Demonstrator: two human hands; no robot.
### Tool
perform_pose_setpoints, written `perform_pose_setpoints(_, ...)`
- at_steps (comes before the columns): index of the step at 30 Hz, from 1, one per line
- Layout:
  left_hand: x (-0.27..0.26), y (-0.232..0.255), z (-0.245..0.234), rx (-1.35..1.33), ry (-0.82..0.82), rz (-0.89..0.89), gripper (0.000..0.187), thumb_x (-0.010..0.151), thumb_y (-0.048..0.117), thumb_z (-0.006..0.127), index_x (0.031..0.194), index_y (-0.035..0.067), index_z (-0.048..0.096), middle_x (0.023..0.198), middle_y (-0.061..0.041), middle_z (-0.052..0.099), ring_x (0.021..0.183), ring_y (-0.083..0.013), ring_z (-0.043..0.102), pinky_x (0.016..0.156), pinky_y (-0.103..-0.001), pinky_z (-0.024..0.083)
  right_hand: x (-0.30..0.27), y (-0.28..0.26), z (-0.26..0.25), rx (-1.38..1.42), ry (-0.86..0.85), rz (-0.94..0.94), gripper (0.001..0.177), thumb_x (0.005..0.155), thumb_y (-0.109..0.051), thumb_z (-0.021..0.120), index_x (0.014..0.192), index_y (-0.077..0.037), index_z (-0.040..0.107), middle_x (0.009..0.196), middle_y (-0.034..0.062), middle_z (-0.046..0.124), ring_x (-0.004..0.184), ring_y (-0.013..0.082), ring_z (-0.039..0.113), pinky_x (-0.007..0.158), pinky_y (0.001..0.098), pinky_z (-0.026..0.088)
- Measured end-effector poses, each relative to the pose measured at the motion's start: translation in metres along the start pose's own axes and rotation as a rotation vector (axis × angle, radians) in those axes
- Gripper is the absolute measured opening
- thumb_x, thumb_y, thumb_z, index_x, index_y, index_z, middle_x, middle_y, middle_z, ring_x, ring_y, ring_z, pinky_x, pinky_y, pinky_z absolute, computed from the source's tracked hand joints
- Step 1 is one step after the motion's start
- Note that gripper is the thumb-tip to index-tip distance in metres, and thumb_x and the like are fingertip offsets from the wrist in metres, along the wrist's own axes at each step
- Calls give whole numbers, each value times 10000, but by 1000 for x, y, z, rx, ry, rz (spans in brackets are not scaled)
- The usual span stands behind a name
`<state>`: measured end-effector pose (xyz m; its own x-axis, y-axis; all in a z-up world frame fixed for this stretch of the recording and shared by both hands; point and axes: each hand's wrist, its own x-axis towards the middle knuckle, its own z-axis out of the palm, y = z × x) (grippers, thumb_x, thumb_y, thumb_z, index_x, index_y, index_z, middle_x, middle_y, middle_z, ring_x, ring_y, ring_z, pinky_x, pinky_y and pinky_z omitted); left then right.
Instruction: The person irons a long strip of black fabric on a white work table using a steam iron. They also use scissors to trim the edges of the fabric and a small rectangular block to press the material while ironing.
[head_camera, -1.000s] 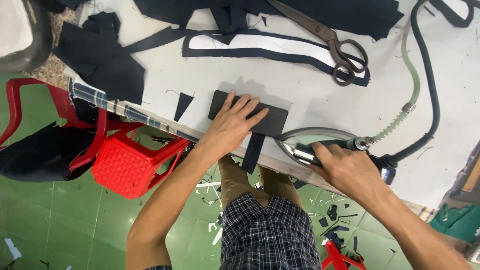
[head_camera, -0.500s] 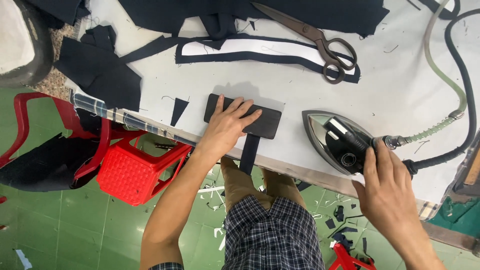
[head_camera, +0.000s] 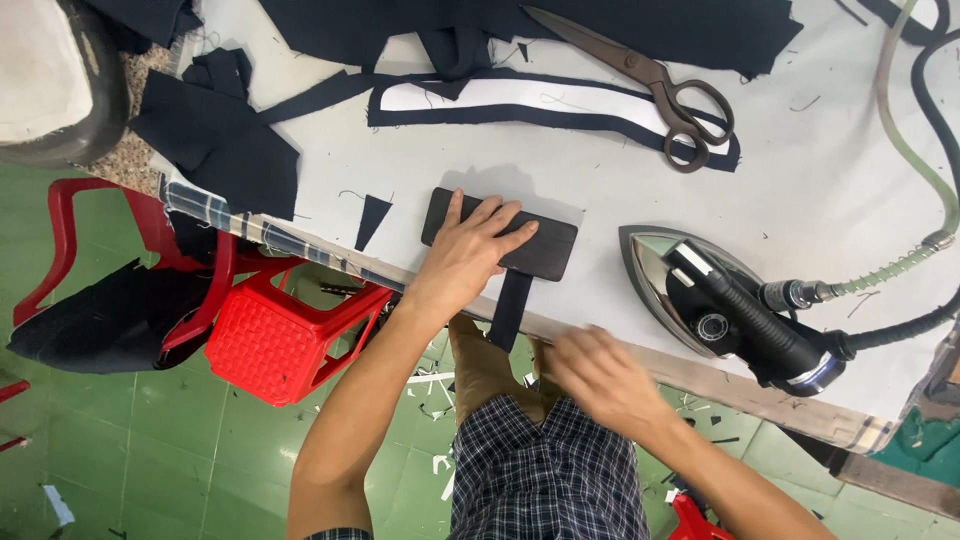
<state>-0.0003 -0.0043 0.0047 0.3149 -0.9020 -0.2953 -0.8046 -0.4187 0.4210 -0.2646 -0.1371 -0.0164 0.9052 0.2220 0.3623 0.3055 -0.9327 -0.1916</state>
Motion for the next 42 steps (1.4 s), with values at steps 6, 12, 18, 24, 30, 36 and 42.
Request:
perform_pose_setpoints(6, 0, -1, 3, 86, 25, 25, 722, 795, 125, 822, 1467, 219, 573, 1530, -120, 497, 1453, -352, 398, 1183, -740, 123, 41, -3, 58, 45, -37, 29, 520, 957, -466, 590, 1321, -95, 618, 1347, 136, 583, 1269, 301, 551, 1100, 496, 444)
perform_pose_setpoints(12, -5, 0, 0, 152, 77, 57, 697, 819, 159, 814, 1469, 213, 568, 1521, -120, 503, 1447, -341, 408, 1178, -739, 145, 40, 0, 64, 60, -8, 3, 562, 960, -494, 588, 1334, -74, 605, 1380, 151, 575, 1283, 322, 540, 1095, 501, 429)
perform_pose_setpoints(18, -9, -4, -1, 165, 95, 81, 733, 808, 112, 810, 1486, 185, 541, 1528, -167, 477, 1444, -364, 405, 1165, -762, 162, 44, 0, 60, 79, 5, 20, 566, 971, -518, 578, 1326, -78, 606, 1404, 133, 572, 1291, 303, 532, 1110, 465, 425)
perform_pose_setpoints(24, -26, -54, -37, 319, 329, -120, 605, 809, 63, 816, 1393, 110, 666, 1470, -201, 591, 1413, -401, 481, 1187, -655, 199, 43, 3, 59, 112, -31, 17, 584, 980, -511, 574, 1372, -79, 588, 1429, 135, 571, 1297, 304, 540, 1113, 473, 421)
perform_pose_setpoints(30, -101, 4, 70, -36, 430, -596, 561, 926, 667, 581, 644, 186, 642, 518, -79, 621, 534, -382, 667, 478, -509, 496, 41, 4, 57, 165, -74, 43, 566, 969, -488, 609, 1367, -88, 589, 1426, 116, 575, 1305, 287, 536, 1121, 460, 418)
perform_pose_setpoints(36, -104, 48, 139, -923, 236, -838, 524, 783, 498, 861, 1023, 39, 789, 992, -196, 785, 1072, -391, 718, 910, -485, 560, 33, 12, 65, 158, 112, 221, 339, 953, -246, 634, 1269, -121, 630, 1265, 103, 643, 1175, 275, 595, 1024, 455, 493)
perform_pose_setpoints(42, -95, 77, 109, -1262, 487, -680, 144, 812, 180, 898, 769, 108, 781, 575, -40, 717, 615, -32, 574, 526, -226, 459, 68, 19, 47, 412, 212, 583, 264, 1004, -68, 557, 1243, 21, 624, 1168, 165, 640, 1032, 331, 683, 846, 406, 604)
